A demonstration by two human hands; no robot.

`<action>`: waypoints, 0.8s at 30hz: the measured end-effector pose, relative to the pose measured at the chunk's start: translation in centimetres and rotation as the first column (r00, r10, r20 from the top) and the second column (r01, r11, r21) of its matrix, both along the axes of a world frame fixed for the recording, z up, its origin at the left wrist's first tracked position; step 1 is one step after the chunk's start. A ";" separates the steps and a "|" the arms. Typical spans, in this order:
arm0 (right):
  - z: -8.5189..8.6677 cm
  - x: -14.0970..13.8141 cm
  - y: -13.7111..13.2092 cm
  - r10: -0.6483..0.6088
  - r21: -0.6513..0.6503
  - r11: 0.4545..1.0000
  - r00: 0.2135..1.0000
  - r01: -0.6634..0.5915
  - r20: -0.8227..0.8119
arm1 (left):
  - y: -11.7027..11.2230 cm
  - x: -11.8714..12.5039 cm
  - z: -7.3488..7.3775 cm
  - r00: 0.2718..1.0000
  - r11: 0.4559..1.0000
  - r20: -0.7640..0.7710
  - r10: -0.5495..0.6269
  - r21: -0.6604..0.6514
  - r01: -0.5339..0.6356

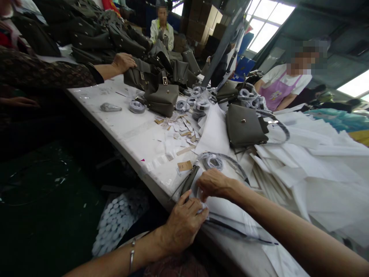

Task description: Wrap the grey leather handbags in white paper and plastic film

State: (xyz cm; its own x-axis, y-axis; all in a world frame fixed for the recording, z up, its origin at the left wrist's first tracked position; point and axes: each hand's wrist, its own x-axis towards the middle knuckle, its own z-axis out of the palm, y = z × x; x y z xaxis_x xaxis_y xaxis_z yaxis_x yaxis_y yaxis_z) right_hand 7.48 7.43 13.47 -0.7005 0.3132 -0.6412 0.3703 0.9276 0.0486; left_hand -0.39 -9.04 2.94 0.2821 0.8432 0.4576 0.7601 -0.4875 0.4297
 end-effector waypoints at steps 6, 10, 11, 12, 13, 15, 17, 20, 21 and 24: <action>-1.2 1.8 3.7 -0.083 0.082 0.992 0.979 0.100 -0.185 | 0.0 -0.1 0.1 1.000 1.000 -0.019 0.003 0.002 -0.003; -0.2 5.2 5.5 -0.192 0.201 0.937 0.900 0.287 -0.392 | -0.1 0.1 -0.1 1.000 1.000 0.004 0.019 0.018 -0.019; 0.0 6.1 5.2 -0.215 0.185 0.924 0.854 0.335 -0.474 | -0.1 0.2 -0.2 1.000 0.999 0.008 0.023 0.024 -0.024; 0.1 7.0 4.5 -0.236 0.143 0.916 0.791 0.375 -0.565 | 0.0 0.2 -0.2 1.000 0.999 0.012 0.027 0.028 -0.028; -0.1 7.8 3.4 -0.253 0.082 0.915 0.719 0.396 -0.647 | 0.0 0.2 -0.2 0.999 0.999 0.015 0.030 0.031 -0.030; -1.2 9.2 0.5 -0.253 -0.026 0.934 0.608 0.356 -0.752 | 0.0 0.2 -0.2 0.999 0.999 0.024 0.025 0.035 -0.026; -2.8 10.2 -2.7 -0.201 -0.054 0.968 0.624 0.246 -0.755 | 0.0 0.2 -0.3 0.999 0.999 0.040 0.017 0.046 -0.019; -4.7 11.1 -6.7 -0.152 -0.075 0.988 0.707 0.139 -0.690 | 0.0 0.2 -0.6 0.998 0.997 0.067 0.010 0.078 -0.016; -4.9 11.3 -7.5 -0.155 -0.082 0.987 0.723 0.135 -0.673 | 0.1 0.1 -0.6 0.997 0.996 0.079 0.004 0.084 -0.011; -4.0 12.4 -8.7 -0.166 -0.104 0.986 0.733 0.129 -0.660 | 0.2 -0.6 -0.3 0.994 0.997 0.104 -0.047 0.071 0.039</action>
State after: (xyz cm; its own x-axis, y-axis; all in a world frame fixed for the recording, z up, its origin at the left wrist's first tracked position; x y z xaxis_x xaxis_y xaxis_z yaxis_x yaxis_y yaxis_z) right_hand 19.89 -1.24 9.46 -0.9012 0.4308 -0.0475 0.4238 0.8530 -0.3046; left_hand -1.01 -8.80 2.65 0.2647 0.7970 0.5428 0.6902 -0.5497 0.4706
